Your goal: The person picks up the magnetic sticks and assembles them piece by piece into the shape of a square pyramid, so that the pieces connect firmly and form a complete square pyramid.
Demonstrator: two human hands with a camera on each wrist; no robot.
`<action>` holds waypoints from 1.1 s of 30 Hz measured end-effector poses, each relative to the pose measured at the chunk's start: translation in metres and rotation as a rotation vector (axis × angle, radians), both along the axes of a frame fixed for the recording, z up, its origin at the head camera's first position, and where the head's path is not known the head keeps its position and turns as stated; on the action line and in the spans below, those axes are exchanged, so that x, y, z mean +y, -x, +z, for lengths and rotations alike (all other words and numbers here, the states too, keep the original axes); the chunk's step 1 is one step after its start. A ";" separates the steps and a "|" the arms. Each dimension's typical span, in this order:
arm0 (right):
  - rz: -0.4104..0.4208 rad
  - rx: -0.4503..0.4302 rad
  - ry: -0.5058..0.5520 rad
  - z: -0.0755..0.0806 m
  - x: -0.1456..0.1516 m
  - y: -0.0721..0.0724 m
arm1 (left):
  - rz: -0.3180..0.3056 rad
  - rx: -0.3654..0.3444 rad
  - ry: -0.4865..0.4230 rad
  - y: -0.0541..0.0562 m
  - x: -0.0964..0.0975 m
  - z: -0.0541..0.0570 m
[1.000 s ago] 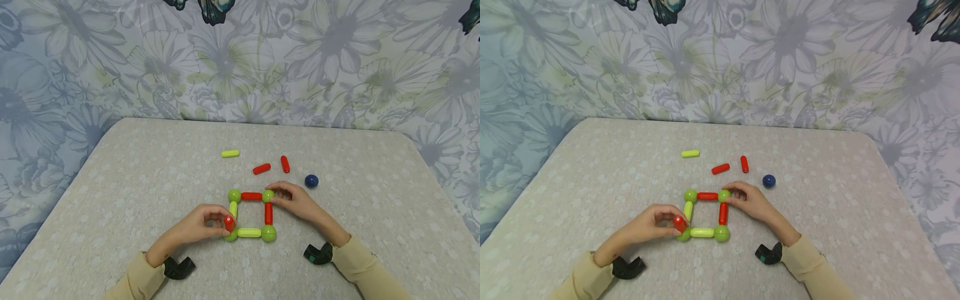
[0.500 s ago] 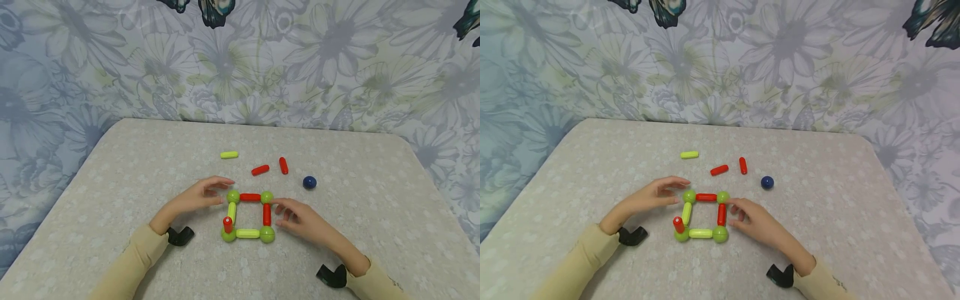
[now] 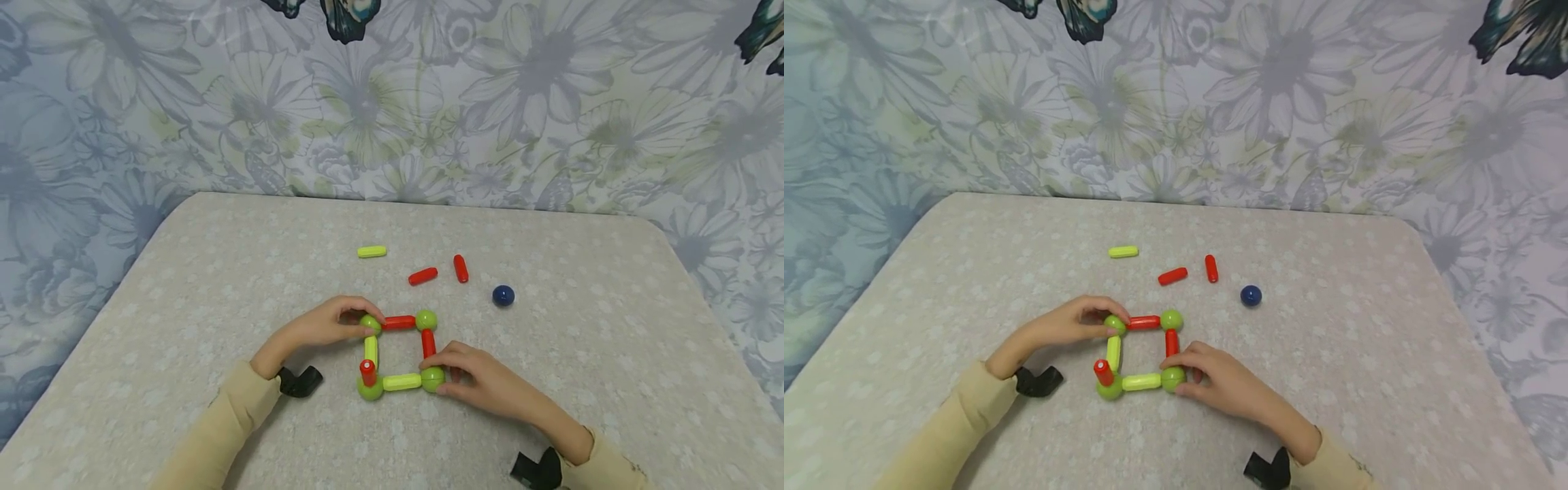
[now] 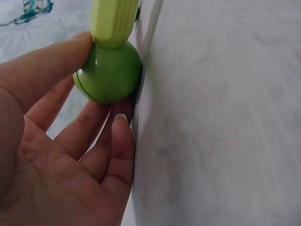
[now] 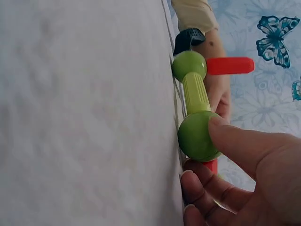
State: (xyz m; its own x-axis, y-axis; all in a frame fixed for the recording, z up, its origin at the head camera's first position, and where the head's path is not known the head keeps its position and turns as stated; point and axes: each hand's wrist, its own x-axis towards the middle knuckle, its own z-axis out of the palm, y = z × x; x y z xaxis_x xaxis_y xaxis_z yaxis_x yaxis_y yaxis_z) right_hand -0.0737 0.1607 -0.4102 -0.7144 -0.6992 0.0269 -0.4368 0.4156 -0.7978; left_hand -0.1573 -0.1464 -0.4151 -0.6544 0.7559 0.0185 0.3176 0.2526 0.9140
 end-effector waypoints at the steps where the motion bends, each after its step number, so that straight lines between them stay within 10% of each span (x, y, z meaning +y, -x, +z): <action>1: 0.003 0.010 0.001 0.000 0.001 0.002 | 0.006 -0.003 0.004 -0.001 -0.002 0.000; 21: -0.042 0.014 0.060 -0.002 0.012 0.074 | -0.005 0.121 0.088 -0.035 -0.005 0.005; 33: -0.100 0.017 0.078 -0.008 0.007 0.086 | 0.038 0.145 0.056 -0.048 0.001 0.004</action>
State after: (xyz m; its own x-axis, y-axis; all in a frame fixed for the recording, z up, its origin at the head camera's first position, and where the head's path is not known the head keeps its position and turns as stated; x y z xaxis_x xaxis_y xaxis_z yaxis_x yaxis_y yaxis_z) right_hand -0.1592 0.1675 -0.4178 -0.7795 -0.6197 0.0912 -0.4098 0.3945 -0.8225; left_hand -0.1088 -0.1455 -0.4113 -0.6764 0.7329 0.0730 0.4342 0.3167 0.8433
